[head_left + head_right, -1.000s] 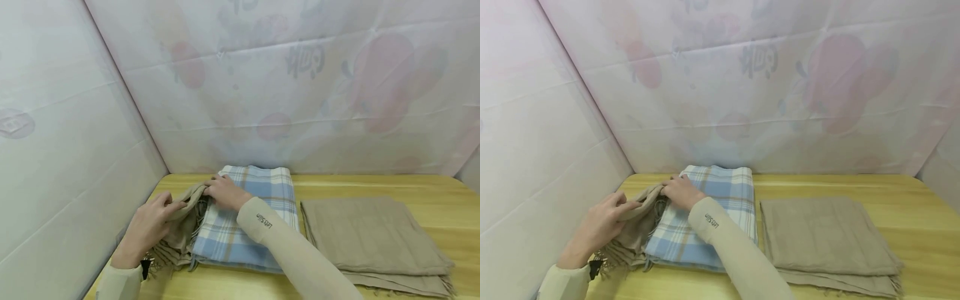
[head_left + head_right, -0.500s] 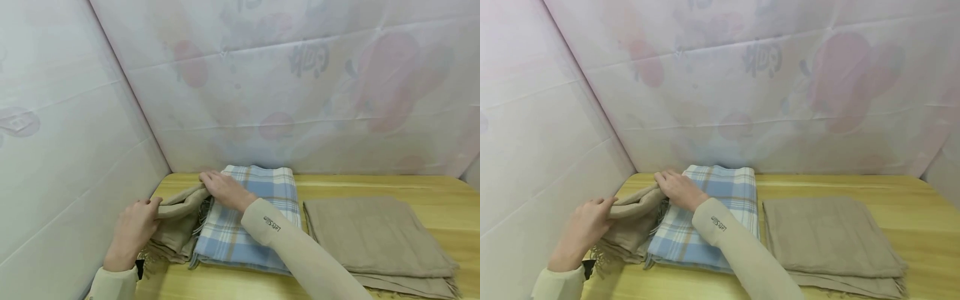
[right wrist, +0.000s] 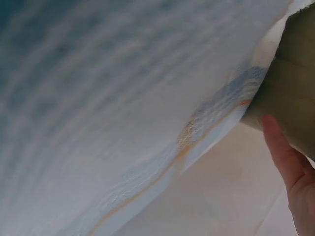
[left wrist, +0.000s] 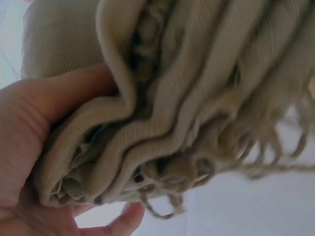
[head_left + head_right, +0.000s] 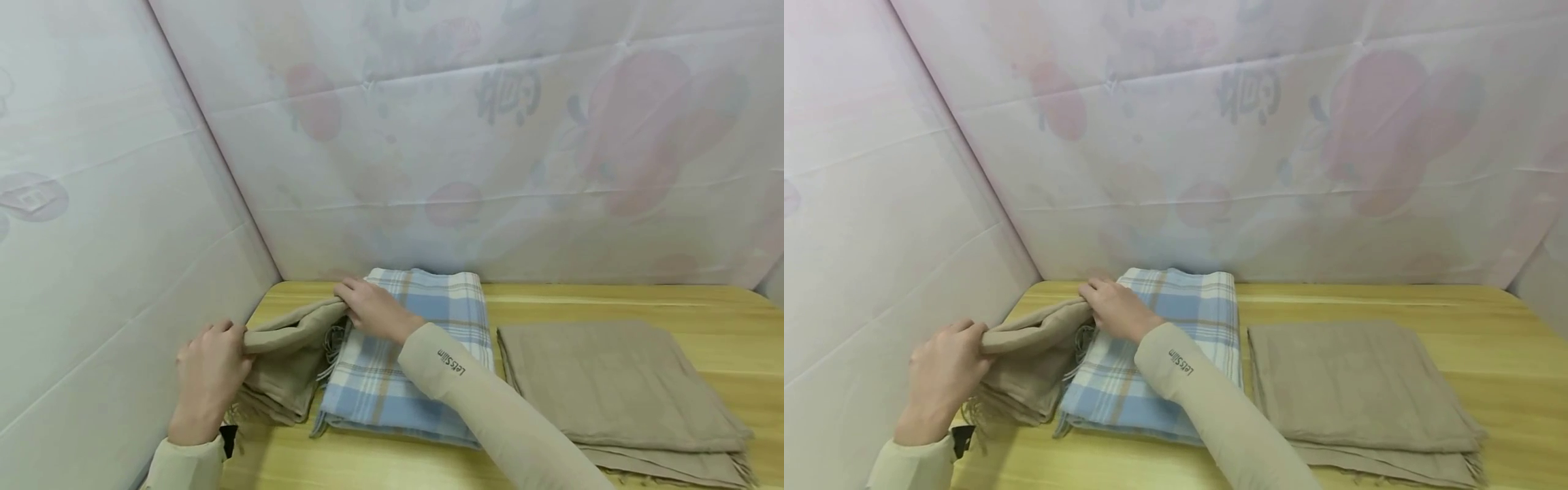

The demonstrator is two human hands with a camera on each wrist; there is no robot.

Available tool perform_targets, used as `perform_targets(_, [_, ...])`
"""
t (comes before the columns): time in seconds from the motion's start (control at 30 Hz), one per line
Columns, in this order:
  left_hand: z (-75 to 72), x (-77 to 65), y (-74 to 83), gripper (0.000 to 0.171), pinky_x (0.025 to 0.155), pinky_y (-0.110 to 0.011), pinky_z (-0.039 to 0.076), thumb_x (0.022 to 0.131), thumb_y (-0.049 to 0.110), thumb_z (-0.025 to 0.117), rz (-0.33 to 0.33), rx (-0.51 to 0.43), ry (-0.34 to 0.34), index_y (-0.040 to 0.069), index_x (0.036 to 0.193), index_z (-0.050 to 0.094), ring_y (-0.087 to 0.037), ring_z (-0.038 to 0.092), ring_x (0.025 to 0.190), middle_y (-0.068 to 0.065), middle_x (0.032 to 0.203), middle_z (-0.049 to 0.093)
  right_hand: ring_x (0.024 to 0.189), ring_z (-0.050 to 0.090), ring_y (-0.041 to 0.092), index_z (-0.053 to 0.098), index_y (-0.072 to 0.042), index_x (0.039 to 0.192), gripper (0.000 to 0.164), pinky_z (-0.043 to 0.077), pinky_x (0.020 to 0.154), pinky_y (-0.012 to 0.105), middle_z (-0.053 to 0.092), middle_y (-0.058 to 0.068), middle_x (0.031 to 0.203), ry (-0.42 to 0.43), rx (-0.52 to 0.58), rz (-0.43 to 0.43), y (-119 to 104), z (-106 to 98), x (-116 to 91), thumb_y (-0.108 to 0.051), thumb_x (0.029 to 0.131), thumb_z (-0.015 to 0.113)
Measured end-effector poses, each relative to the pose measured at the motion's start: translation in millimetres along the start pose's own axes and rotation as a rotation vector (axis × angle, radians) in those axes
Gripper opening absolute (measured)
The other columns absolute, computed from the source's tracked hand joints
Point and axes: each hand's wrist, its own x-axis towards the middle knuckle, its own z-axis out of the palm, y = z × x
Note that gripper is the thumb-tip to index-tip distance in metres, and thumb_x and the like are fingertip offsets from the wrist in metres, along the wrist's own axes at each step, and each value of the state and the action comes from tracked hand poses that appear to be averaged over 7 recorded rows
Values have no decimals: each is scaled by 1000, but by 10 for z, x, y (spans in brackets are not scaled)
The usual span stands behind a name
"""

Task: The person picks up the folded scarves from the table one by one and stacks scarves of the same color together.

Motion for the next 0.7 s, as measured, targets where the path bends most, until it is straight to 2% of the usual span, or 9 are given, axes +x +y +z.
perform_targets(0.13, [-11,14,3,24,43,-61,45,68,-10,82,-25,-51,43,0,86,70,-47,63,62,-19,79,69,87,61,24,56,-4,102,16,52,79,37,59,9,101,18,68,6,19,-4,4,10,94,59])
perform_targets(0.23, [-20,28,7,27,37,-57,42,67,-13,80,-31,-73,72,2,87,71,-47,62,56,-18,78,69,81,55,23,54,-4,98,18,48,74,36,57,9,97,40,135,10,29,-12,4,13,93,56])
perform_targets(0.37, [-25,42,14,33,37,-56,42,66,-18,73,-21,-82,141,0,94,72,-48,63,60,-19,86,71,79,51,22,54,-4,97,19,44,72,35,58,9,96,69,187,18,34,-22,13,15,93,53])
perform_targets(0.53, [-31,63,13,41,40,-59,46,65,-24,63,12,-89,266,-4,100,71,-48,65,73,-23,92,69,88,56,23,59,-2,107,23,47,75,34,62,12,106,84,248,37,18,-52,40,14,95,49])
perform_targets(0.7, [-80,105,1,43,42,-61,47,65,-24,60,35,-65,345,-5,102,70,-49,63,79,-25,93,68,83,53,22,58,-2,102,25,45,73,32,61,10,98,161,330,4,-1,-103,102,17,92,44])
